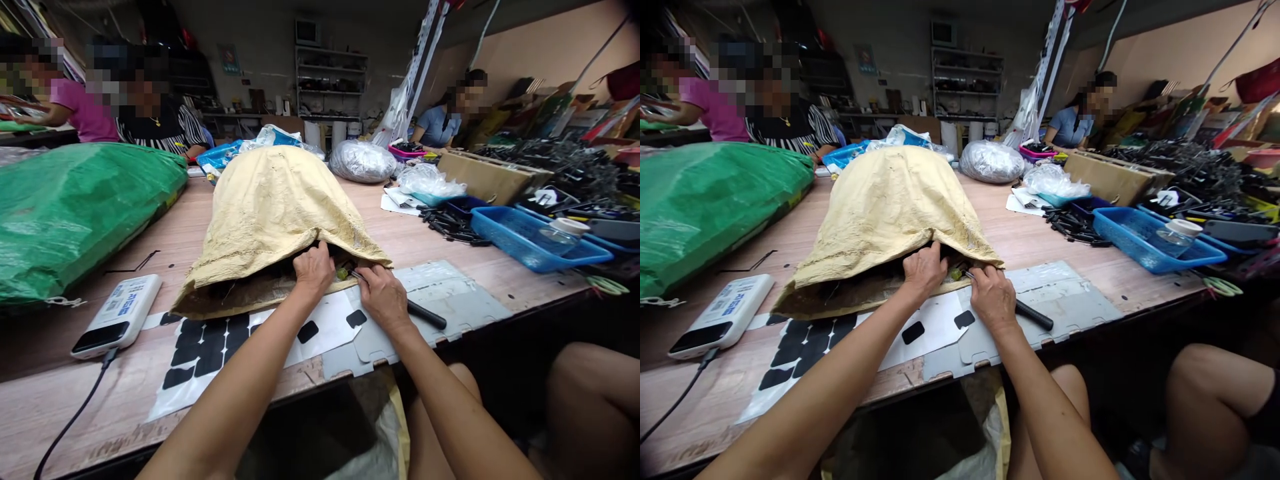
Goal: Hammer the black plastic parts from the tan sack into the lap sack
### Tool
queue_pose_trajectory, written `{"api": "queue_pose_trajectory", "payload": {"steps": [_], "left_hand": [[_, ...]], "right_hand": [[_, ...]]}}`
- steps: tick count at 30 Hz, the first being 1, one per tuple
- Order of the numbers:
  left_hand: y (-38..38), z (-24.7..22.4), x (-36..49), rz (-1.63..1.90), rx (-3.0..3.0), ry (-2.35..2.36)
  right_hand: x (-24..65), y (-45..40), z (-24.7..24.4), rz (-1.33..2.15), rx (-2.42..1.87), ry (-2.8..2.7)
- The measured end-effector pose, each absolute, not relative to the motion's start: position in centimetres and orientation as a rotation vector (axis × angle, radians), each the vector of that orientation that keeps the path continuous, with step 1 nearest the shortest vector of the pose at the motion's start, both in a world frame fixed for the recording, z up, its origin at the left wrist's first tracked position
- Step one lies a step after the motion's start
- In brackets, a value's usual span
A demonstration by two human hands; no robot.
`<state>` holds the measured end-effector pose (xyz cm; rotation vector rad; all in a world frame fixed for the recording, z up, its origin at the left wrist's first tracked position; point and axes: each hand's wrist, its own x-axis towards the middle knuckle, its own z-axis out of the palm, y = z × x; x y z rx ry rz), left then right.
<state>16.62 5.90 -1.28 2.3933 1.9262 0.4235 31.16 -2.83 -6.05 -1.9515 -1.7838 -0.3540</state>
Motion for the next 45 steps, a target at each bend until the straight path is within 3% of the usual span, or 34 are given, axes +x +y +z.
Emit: {"api": "queue_pose_trajectory", "payload": {"steps": [25, 35, 45], "left_hand": [[5.3, -0.9, 14.8, 0.395, 2.331, 1.925], [-1.0, -1.9, 7.8, 0.467, 2.437, 1.249], [-1.3, -4.9, 6.7, 0.744, 2.289, 1.072]], "right_hand": [[31.0, -2.9, -5.8, -0.324, -1.966, -1.777], [31.0, -2.9, -6.0, -0.36, -1.963, -1.782], [31.3, -2.8, -6.3, -0.376, -1.933, -1.793]]}}
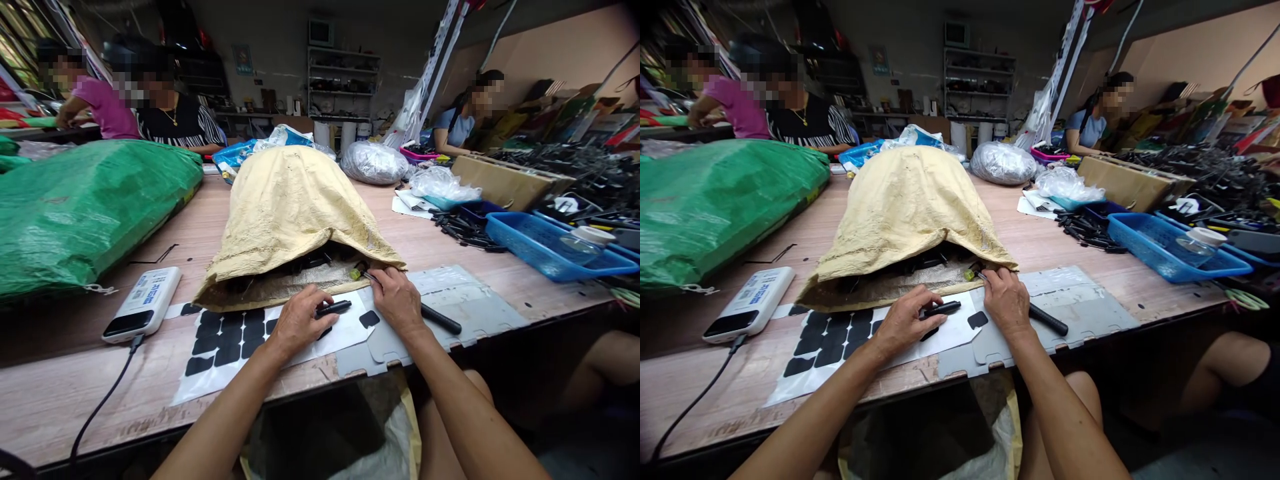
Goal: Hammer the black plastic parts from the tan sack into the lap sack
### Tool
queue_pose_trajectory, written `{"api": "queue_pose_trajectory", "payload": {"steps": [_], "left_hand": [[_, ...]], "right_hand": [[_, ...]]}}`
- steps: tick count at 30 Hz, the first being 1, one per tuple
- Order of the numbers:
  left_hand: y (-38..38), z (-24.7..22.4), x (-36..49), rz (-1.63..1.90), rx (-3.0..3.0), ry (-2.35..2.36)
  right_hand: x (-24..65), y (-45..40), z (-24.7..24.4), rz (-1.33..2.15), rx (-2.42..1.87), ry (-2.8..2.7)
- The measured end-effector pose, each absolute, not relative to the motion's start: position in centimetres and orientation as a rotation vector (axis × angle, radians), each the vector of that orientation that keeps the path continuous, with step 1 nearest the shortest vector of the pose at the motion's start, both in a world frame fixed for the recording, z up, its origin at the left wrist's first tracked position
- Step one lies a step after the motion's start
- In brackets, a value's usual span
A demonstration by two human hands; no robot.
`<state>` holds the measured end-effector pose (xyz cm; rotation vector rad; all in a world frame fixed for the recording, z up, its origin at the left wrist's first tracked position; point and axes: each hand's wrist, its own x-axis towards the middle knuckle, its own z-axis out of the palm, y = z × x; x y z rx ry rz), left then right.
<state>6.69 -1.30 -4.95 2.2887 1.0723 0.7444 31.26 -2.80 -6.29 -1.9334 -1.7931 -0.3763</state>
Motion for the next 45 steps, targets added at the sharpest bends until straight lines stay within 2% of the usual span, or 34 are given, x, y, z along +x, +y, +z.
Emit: {"api": "queue_pose_trajectory", "payload": {"steps": [7, 15, 23, 38, 45], "left_hand": [[-1.1, -4.8, 6.5, 0.759, 2.207, 1.035], [-1.1, -4.7, 6.6, 0.739, 2.201, 1.066], [-1.0, -4.7, 6.6, 0.75, 2.163, 1.069], [-0.9, -5.0, 6.7, 0.748, 2.158, 1.062], [-1.1, -4.6, 6.8, 0.74, 2.225, 1.103]], "right_hand": [[31.2, -4.4, -4.2, -0.247, -1.816, -1.749], [28.8, -8.8, -2.5, 0.142, -1.493, -1.789], [28.0, -10.4, -2.4, 0.015, -1.575, -1.87], [26.5, -10.0, -2.4, 0.148, -1.527, -1.936], [29.4, -6.3, -2.8, -0.179, -1.717, -1.843]]}}
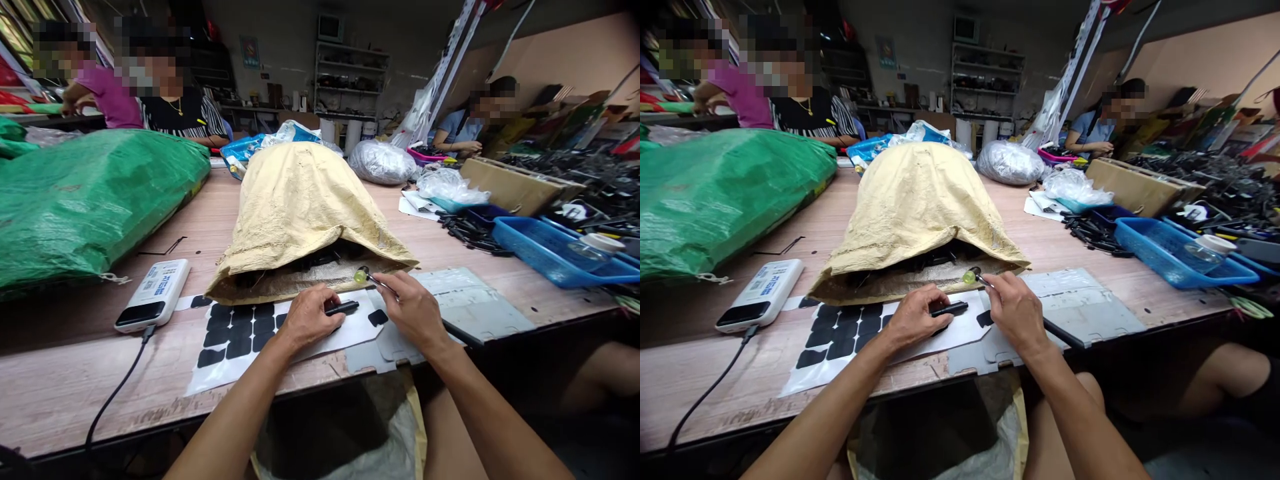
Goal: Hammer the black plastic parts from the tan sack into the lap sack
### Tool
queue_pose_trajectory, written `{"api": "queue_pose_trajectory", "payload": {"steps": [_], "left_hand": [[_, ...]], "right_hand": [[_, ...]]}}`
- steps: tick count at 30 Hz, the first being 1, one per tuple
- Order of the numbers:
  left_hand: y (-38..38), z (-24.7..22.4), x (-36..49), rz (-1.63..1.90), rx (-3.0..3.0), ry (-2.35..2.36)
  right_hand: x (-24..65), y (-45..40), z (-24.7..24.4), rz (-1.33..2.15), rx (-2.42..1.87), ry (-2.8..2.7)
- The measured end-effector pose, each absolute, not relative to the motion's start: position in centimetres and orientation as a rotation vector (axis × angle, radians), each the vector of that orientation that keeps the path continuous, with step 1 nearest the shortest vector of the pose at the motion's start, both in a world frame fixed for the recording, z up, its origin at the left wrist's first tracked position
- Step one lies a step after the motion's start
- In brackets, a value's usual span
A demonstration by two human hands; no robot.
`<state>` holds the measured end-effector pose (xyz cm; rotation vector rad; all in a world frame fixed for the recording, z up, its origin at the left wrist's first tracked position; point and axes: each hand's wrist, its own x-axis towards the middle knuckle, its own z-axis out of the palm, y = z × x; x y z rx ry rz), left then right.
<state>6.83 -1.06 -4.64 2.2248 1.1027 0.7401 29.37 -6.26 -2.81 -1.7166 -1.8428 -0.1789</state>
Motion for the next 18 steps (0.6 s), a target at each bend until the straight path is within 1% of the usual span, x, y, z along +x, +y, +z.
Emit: {"api": "queue_pose_trajectory", "payload": {"steps": [4, 10, 14, 18], "left_hand": [[-1.0, -4.8, 6.8, 0.714, 2.24, 1.102], [-0.4, -5.0, 6.7, 0.685, 2.24, 1.054], [-2.4, -2.2, 6.1, 0.603, 2.202, 1.019], [-8.2, 1.0, 5.2, 0.367, 2.152, 0.904]], "right_hand": [[30.4, -4.2, -4.9, -0.312, -1.827, -1.85], [30.6, -3.6, -6.3, -0.34, -1.866, -1.847], [30.6, -3.7, -6.0, -0.334, -1.874, -1.848], [30.5, -3.7, -6.0, -0.348, -1.884, -1.841]]}}
